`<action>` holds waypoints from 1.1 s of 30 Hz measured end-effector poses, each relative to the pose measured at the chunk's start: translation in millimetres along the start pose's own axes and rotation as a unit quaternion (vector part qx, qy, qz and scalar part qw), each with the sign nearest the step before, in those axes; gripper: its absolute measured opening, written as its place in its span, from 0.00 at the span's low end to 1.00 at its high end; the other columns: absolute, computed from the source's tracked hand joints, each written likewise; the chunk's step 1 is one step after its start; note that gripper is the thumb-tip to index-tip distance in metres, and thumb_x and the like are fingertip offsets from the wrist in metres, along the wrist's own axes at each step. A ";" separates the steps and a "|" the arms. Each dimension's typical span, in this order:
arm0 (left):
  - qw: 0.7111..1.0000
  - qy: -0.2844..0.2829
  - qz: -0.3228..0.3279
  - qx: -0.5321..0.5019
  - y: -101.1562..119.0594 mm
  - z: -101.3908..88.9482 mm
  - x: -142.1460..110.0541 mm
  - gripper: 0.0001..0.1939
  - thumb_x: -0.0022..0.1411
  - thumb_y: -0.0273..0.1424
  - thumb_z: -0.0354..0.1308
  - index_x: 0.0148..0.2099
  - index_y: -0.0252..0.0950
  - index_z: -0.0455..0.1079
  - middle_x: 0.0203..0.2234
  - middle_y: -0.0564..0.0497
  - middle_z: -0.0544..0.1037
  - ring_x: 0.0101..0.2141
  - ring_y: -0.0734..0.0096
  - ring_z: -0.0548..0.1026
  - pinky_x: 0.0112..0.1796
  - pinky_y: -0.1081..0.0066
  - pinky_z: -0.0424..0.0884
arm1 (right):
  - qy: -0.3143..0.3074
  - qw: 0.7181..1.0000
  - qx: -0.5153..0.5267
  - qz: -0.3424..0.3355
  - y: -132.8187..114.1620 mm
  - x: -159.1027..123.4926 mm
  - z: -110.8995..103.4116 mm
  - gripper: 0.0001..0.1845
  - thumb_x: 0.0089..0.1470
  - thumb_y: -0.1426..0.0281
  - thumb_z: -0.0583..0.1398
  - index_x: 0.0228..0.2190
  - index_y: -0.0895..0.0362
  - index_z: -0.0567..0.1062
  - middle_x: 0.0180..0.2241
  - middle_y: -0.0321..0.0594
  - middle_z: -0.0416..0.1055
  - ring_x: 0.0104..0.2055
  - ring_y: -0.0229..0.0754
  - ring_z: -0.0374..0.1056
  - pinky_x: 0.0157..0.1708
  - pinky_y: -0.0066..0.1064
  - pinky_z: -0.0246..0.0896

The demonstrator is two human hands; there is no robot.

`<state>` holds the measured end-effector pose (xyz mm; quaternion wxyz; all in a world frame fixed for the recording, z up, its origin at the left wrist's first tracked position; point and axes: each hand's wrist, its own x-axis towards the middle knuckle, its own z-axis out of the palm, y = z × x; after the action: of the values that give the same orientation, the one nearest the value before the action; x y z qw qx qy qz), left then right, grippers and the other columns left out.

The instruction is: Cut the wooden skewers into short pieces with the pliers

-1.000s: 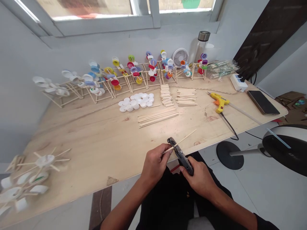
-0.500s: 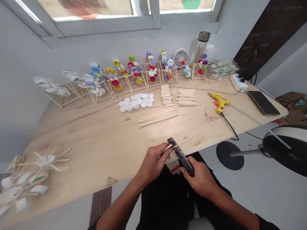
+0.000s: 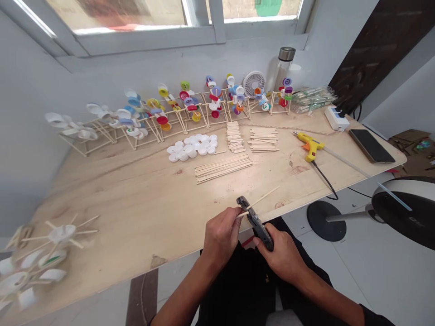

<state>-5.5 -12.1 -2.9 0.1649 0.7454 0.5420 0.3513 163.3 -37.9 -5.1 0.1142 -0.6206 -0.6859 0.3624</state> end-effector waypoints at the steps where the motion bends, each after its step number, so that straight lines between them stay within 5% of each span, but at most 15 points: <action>1: 1.000 -0.007 -0.003 -0.006 0.4 -1.3 0.7 0.09 0.62 0.28 0.46 0.39 0.34 0.67 0.25 0.51 0.75 0.25 0.75 0.72 0.27 0.76 0.65 | 0.000 1.000 0.000 -0.002 -0.4 -0.5 -0.6 0.06 0.52 0.66 0.54 0.27 0.55 0.64 0.21 0.35 0.71 0.25 0.40 0.67 0.24 0.26 0.49; 9: 0.981 -0.105 -0.084 -0.140 5.6 -18.2 15.5 0.12 0.62 0.31 0.46 0.26 0.35 0.62 0.18 0.56 0.67 0.20 0.79 0.65 0.24 0.78 0.59 | -0.008 1.000 0.002 -0.008 -3.2 -0.5 -5.5 0.04 0.51 0.68 0.54 0.31 0.55 0.65 0.23 0.36 0.71 0.26 0.41 0.67 0.25 0.26 0.50; 16: 0.969 -0.155 -0.089 -0.169 -0.4 -22.2 18.7 0.15 0.62 0.33 0.45 0.24 0.35 0.59 0.17 0.58 0.61 0.19 0.79 0.60 0.23 0.78 0.57 | -0.004 1.000 -0.009 -0.011 -2.0 -1.1 -5.7 0.04 0.51 0.68 0.54 0.28 0.55 0.64 0.22 0.36 0.71 0.24 0.40 0.67 0.24 0.26 0.50; 26: 0.998 -0.037 -0.023 -0.043 1.2 -9.4 7.8 0.08 0.61 0.29 0.47 0.38 0.35 0.68 0.26 0.50 0.75 0.26 0.74 0.71 0.28 0.76 0.64 | 0.000 1.000 -0.019 -0.002 0.7 1.6 1.0 0.06 0.52 0.66 0.54 0.26 0.55 0.65 0.20 0.35 0.70 0.24 0.40 0.67 0.23 0.26 0.48; 33: 0.987 -0.107 -0.059 -0.109 2.3 -21.2 16.2 0.12 0.62 0.32 0.46 0.27 0.35 0.64 0.17 0.55 0.68 0.19 0.78 0.65 0.23 0.78 0.60 | -0.022 1.000 0.007 -0.014 -6.1 -0.5 -7.8 0.07 0.52 0.68 0.54 0.35 0.55 0.66 0.24 0.35 0.71 0.26 0.41 0.66 0.26 0.26 0.50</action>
<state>-16.2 -0.8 19.0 0.3227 0.7228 0.5228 0.3165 163.4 -35.3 4.4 0.1091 -0.6023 -0.6940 0.3792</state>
